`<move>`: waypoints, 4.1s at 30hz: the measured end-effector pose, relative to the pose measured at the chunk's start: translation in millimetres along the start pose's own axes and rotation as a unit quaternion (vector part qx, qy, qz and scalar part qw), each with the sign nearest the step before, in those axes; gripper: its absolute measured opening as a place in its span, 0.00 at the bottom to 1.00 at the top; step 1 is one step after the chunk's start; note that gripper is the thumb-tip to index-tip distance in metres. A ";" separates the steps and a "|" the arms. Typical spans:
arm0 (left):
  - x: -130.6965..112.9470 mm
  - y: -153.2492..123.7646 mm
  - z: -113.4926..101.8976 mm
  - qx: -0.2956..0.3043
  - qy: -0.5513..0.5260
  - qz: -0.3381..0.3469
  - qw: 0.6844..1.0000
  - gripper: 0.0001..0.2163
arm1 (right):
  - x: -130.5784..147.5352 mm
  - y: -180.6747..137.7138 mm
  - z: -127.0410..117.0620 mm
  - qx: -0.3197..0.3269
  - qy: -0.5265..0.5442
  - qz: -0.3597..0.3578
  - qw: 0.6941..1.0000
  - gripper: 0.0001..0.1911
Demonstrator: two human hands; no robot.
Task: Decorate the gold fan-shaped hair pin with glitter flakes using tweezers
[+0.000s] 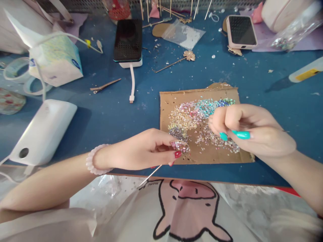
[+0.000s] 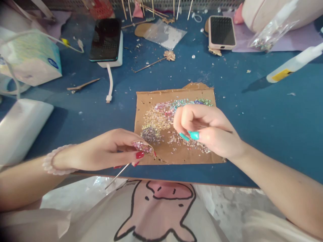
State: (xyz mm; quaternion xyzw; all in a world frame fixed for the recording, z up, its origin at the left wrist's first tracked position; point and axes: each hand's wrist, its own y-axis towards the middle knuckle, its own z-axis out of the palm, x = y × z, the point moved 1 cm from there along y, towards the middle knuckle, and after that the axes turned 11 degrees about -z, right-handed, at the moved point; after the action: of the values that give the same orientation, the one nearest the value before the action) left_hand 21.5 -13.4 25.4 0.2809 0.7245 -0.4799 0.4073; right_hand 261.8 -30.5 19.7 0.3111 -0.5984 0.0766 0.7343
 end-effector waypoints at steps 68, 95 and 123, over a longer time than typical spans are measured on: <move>-5.5 0.4 0.9 -0.011 -0.052 -0.027 0.998 0.08 | -6.2 7.4 -22.1 -0.022 -0.540 0.018 0.841 0.04; -1.4 2.0 -0.3 -0.007 -0.066 -0.028 0.997 0.09 | -1.3 6.1 -16.2 0.009 -0.540 0.044 0.840 0.06; -2.8 2.2 2.5 -0.021 -0.071 -0.041 0.996 0.07 | 11.9 4.6 -27.8 0.080 -0.562 0.010 0.823 0.03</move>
State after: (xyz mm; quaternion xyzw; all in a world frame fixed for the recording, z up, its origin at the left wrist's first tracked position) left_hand 25.5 -14.9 26.3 0.2073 0.7146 -0.4998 0.4433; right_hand 285.9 -14.7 29.9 0.3519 -0.9024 -0.0561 0.2423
